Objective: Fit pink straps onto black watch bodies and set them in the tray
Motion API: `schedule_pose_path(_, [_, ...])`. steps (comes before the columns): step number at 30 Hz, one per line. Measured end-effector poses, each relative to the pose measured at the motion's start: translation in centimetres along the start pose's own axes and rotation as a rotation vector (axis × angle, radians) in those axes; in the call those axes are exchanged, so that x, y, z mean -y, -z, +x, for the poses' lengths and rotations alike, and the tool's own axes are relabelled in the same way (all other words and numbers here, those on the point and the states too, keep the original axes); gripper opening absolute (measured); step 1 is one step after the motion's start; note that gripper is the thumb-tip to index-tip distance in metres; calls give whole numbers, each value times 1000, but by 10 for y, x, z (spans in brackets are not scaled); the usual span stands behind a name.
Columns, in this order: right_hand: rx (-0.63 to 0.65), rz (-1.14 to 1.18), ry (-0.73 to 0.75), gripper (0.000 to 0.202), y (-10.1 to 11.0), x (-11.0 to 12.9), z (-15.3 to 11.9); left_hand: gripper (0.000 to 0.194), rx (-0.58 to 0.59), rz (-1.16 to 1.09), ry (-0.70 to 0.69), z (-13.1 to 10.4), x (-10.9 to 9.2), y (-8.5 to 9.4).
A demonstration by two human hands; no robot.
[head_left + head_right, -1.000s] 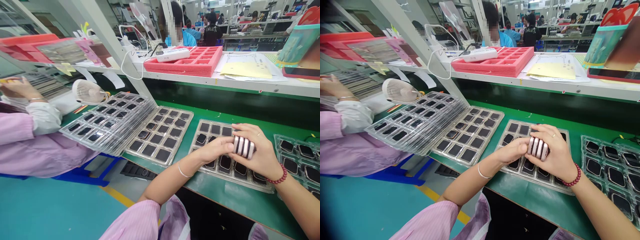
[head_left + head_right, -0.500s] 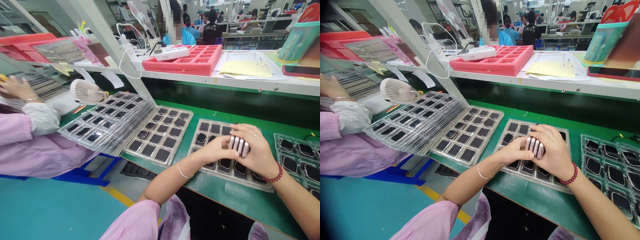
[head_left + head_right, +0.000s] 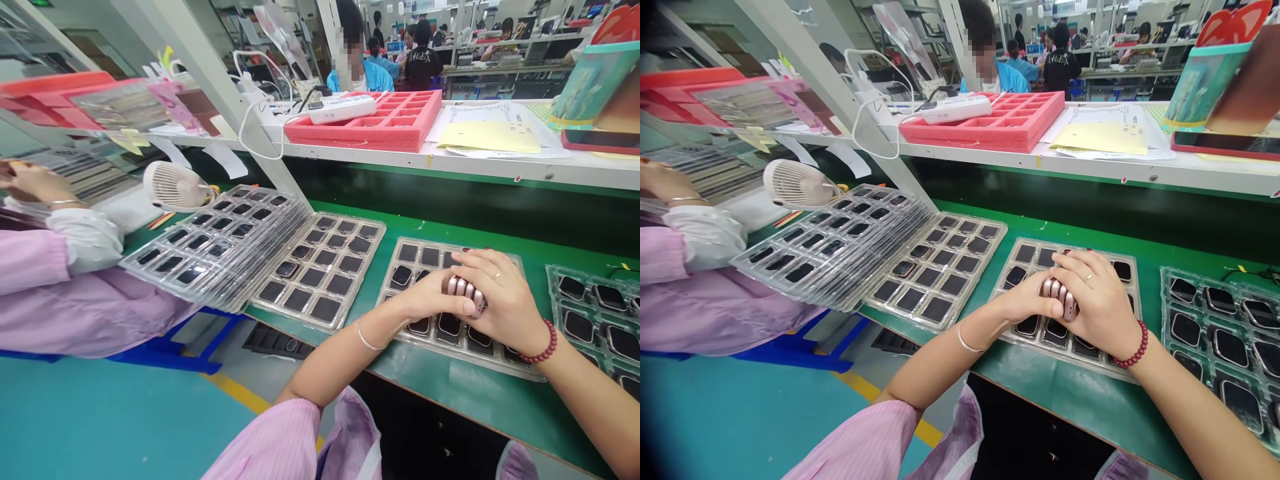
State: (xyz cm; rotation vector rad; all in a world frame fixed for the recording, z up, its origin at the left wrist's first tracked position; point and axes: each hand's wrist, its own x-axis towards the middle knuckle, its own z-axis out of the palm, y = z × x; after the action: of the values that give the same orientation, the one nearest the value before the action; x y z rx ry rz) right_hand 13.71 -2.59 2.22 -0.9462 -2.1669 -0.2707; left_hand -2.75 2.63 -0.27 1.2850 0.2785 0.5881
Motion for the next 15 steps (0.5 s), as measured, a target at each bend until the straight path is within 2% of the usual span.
schedule_pose_path(3, [7, -35, 26, 38, -2, 2, -2, 48, -38, 126, 10, -2, 1, -1])
schedule_pose_path(5, [-10, -59, -1, 50, -2, 2, -3, 52, -99, 255, -50, -5, 0, -4])
schedule_pose_path(8, [-57, -109, -89, 73, -2, -2, -4, 58, -186, 594, -307, -9, -2, -8])
schedule_pose_path(11, [-85, -137, -166, 79, -2, -7, -5, 48, -224, 915, -631, -9, -1, -11])
schedule_pose_path(13, [-85, -135, -210, 80, -1, -9, -5, 43, -230, 1007, -760, -9, 0, -12])
schedule_pose_path(15, [-85, -128, -244, 82, 0, -9, -5, 41, -225, 1041, -816, -8, 0, -12])
